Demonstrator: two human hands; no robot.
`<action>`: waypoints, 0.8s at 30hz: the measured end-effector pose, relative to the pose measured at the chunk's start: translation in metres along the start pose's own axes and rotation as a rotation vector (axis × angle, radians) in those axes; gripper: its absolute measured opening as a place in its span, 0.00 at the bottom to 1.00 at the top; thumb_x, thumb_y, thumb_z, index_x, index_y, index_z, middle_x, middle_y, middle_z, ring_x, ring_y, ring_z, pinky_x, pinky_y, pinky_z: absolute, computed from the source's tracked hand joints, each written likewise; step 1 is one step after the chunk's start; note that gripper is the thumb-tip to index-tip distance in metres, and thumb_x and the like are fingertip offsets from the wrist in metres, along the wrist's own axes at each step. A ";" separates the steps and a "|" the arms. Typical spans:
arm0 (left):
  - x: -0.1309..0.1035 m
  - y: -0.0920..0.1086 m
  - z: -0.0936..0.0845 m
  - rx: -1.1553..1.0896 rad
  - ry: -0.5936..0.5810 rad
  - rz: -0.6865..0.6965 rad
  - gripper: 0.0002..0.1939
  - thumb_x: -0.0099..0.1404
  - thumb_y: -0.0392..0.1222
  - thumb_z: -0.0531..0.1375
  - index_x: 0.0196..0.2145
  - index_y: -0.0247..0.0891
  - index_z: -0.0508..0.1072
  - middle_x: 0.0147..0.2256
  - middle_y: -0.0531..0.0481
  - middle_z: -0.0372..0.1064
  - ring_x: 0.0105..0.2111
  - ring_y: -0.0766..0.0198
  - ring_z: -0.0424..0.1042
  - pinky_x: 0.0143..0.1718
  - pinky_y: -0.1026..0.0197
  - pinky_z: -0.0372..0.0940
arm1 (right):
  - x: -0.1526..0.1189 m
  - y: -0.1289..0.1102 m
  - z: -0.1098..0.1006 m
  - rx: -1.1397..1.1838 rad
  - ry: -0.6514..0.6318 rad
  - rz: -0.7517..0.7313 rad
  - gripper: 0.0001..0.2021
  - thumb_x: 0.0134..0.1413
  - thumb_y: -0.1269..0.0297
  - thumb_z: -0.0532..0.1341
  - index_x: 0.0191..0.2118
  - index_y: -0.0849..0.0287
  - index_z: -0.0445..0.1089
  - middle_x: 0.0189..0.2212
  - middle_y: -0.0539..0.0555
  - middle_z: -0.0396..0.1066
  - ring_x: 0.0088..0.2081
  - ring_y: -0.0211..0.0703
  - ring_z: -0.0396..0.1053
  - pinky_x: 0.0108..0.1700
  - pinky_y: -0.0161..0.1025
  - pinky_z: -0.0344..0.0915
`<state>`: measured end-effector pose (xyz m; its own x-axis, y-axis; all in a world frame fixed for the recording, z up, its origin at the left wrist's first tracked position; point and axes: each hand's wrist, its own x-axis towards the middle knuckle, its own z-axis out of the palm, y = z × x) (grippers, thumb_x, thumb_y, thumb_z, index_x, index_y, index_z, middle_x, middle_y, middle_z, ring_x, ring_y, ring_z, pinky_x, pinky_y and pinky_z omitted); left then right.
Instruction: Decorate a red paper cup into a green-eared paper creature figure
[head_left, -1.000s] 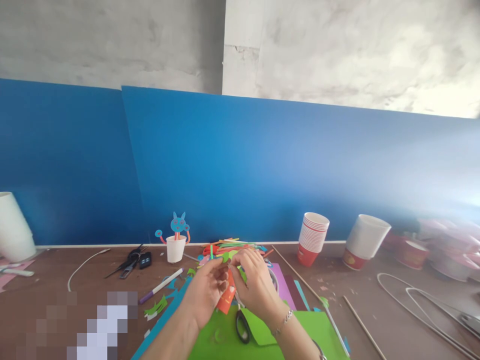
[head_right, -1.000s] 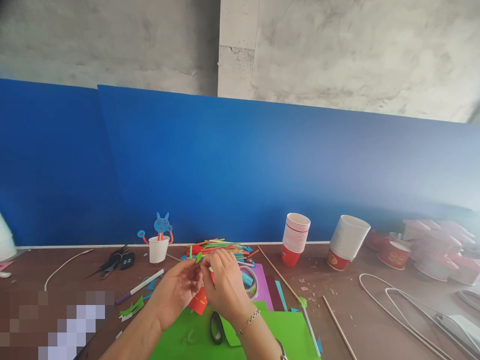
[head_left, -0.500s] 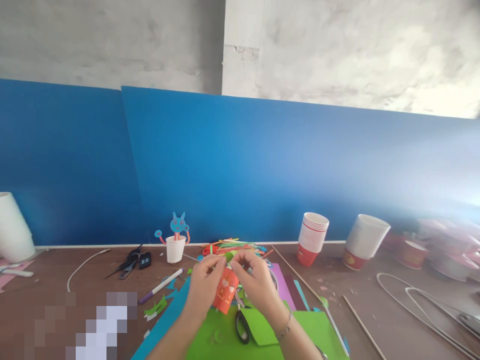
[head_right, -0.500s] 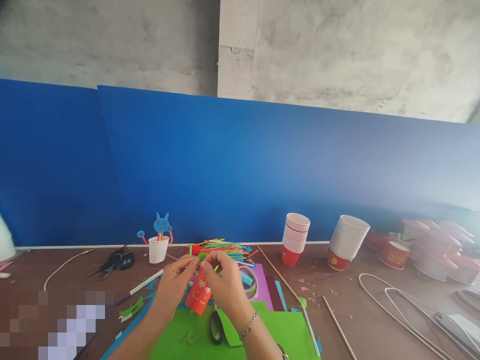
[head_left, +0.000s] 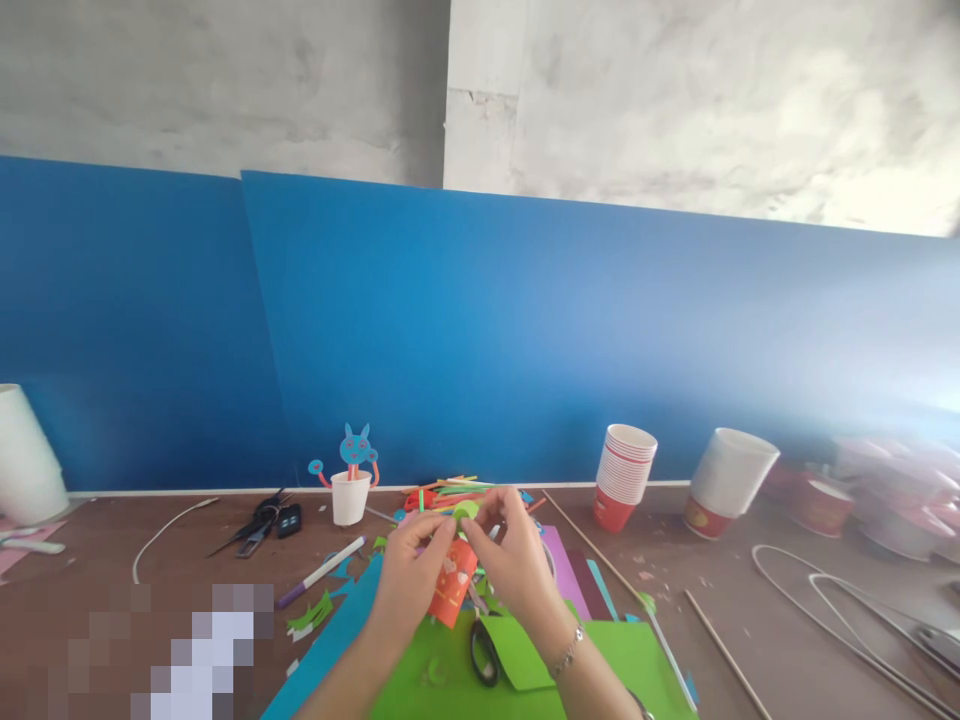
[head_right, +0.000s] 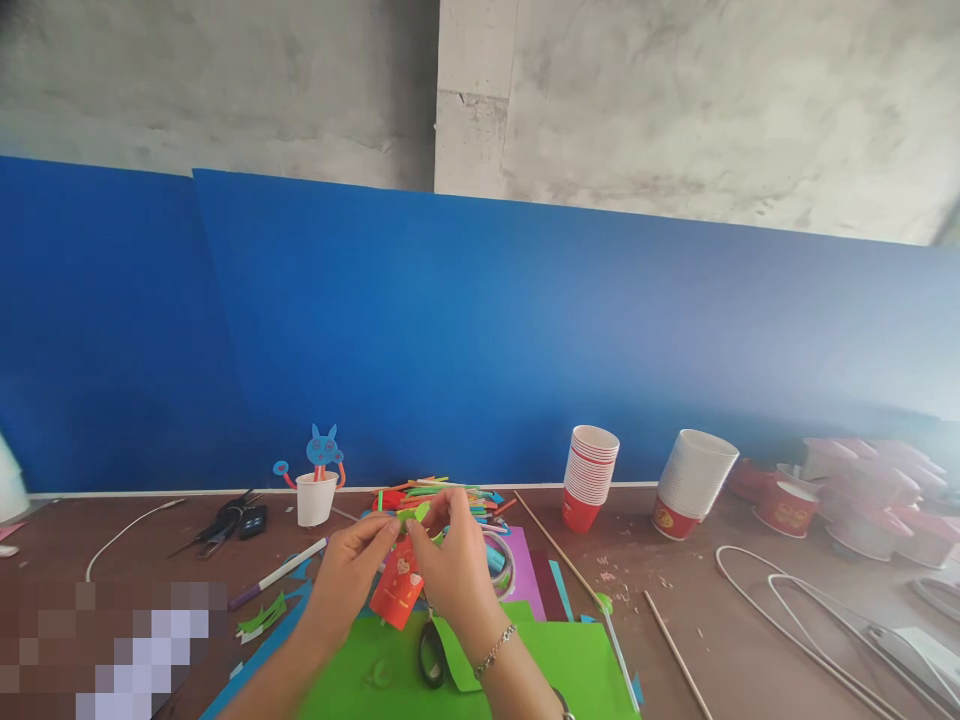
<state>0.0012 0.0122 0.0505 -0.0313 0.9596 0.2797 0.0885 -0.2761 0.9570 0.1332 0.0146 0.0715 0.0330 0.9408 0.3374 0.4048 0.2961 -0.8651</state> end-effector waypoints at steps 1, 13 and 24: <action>0.000 0.001 0.000 -0.015 -0.004 -0.014 0.16 0.60 0.50 0.57 0.19 0.38 0.70 0.27 0.50 0.68 0.31 0.60 0.64 0.36 0.60 0.59 | 0.001 0.000 -0.001 0.023 0.003 0.011 0.05 0.47 0.65 0.59 0.30 0.56 0.60 0.26 0.48 0.65 0.27 0.39 0.62 0.30 0.36 0.57; -0.001 0.007 -0.001 -0.292 -0.090 -0.259 0.20 0.51 0.58 0.65 0.23 0.36 0.73 0.20 0.53 0.65 0.23 0.66 0.62 0.27 0.65 0.59 | 0.007 -0.002 -0.012 0.479 -0.231 0.183 0.10 0.48 0.59 0.60 0.25 0.60 0.67 0.21 0.48 0.64 0.26 0.37 0.60 0.31 0.36 0.58; 0.003 0.007 -0.004 -0.326 -0.156 -0.396 0.27 0.43 0.65 0.66 0.22 0.37 0.67 0.21 0.54 0.61 0.22 0.68 0.61 0.27 0.65 0.57 | 0.008 0.000 -0.019 0.046 -0.195 -0.266 0.05 0.47 0.73 0.59 0.29 0.57 0.71 0.33 0.53 0.71 0.39 0.44 0.67 0.42 0.40 0.61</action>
<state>-0.0023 0.0133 0.0589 0.1513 0.9836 -0.0984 -0.2143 0.1298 0.9681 0.1514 0.0189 0.0810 -0.2453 0.8422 0.4802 0.3341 0.5384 -0.7736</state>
